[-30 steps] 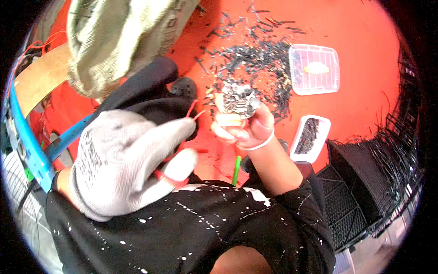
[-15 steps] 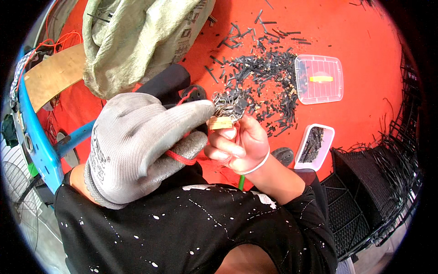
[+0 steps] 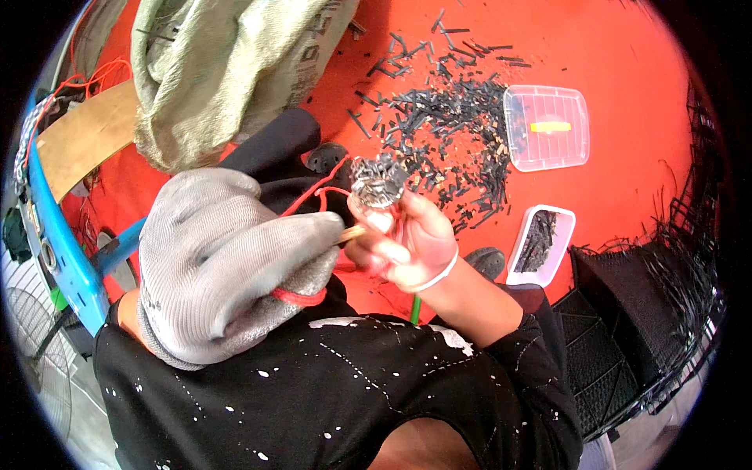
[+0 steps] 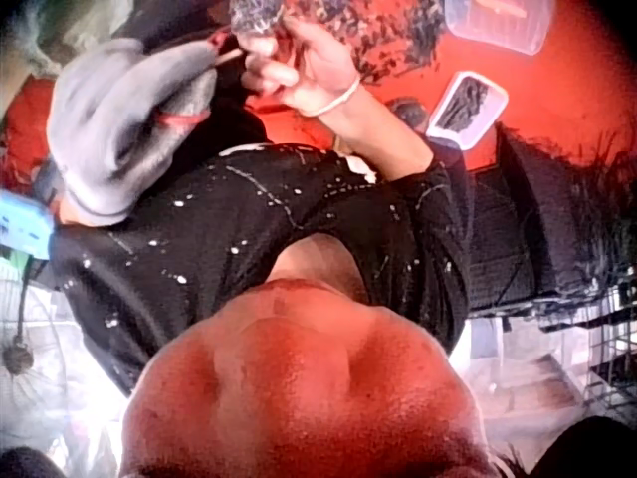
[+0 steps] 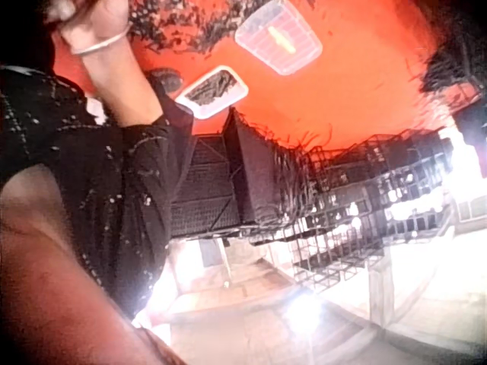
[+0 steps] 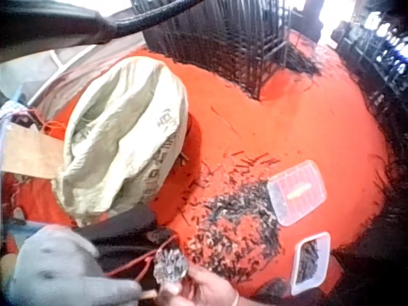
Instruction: The person sits on the floor and sorts through a large pile of black cable fragments. They pick up individual pieces, inspect them, and place them into a white plastic container. The person also handles a red cable and a green tool during the process.
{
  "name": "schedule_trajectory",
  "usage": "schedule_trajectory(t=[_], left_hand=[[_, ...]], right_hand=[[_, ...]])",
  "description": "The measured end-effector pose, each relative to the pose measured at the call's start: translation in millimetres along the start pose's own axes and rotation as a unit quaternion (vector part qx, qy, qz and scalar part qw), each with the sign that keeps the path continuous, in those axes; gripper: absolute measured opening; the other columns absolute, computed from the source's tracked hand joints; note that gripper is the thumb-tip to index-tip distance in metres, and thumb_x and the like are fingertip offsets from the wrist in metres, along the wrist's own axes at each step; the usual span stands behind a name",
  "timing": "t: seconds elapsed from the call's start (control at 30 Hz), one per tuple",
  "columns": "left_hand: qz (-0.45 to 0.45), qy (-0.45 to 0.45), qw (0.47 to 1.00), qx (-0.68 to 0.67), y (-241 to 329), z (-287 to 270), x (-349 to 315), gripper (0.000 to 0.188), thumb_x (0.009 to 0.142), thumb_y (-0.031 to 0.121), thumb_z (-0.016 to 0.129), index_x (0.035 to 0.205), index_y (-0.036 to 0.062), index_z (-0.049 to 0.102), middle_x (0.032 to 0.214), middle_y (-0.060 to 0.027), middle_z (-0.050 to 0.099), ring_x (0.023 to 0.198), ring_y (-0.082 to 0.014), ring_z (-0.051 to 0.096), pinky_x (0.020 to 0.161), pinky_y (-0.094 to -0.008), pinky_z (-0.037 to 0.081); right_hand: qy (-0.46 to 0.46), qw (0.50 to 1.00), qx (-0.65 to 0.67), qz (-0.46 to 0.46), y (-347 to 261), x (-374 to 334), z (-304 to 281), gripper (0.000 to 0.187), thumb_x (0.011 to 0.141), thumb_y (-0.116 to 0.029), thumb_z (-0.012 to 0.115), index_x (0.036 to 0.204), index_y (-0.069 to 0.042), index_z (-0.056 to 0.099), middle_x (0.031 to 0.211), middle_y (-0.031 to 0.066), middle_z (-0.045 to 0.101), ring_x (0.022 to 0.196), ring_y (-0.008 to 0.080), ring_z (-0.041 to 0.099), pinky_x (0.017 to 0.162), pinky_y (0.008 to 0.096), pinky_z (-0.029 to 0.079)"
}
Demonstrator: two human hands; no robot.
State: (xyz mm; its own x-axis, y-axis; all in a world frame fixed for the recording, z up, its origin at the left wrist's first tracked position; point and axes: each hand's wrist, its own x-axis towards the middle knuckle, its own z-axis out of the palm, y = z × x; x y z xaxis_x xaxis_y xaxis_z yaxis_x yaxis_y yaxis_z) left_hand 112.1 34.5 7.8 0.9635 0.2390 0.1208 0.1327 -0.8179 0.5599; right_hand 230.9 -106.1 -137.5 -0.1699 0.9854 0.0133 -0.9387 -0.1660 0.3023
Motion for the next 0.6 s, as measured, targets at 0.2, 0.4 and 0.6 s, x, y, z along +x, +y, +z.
schedule_trajectory(t=[0.2,0.4,0.6], left_hand=[[-0.076,-0.191,0.979,-0.012,11.0,10.0,6.4,0.025,0.068,0.012,0.070,0.091,0.0030,0.067,0.064,-0.0085,0.054,0.064,-0.0269,0.051,0.063,-0.0366,0.041],[-0.017,-0.279,0.960,-0.030,23.0,20.6,10.3,0.035,0.069,0.026,0.066,0.096,0.0043,0.066,0.066,-0.0073,0.054,0.070,-0.0275,0.054,0.073,-0.0404,0.044],[0.012,-0.282,0.959,-0.037,20.4,31.4,21.1,0.036,0.072,0.029,0.063,0.096,0.0025,0.065,0.068,-0.0080,0.056,0.066,-0.0269,0.055,0.073,-0.0414,0.044]], right_hand=[[0.304,0.935,-0.112,-0.142,-58.3,-28.8,-88.7,0.017,0.091,-0.024,0.050,0.093,-0.008,0.056,0.081,0.0067,0.057,0.059,0.0131,0.045,0.059,0.0296,0.039],[0.626,0.711,-0.205,-0.247,-108.2,-105.9,-218.8,0.014,0.086,-0.020,0.053,0.083,-0.007,0.056,0.065,0.0031,0.059,0.040,0.0131,0.045,0.036,0.0281,0.038],[0.724,0.433,-0.411,-0.347,-175.2,-222.9,-300.8,0.024,0.083,-0.025,0.065,0.072,-0.006,0.055,0.062,0.0015,0.057,0.049,0.0099,0.047,0.048,0.0273,0.042]])
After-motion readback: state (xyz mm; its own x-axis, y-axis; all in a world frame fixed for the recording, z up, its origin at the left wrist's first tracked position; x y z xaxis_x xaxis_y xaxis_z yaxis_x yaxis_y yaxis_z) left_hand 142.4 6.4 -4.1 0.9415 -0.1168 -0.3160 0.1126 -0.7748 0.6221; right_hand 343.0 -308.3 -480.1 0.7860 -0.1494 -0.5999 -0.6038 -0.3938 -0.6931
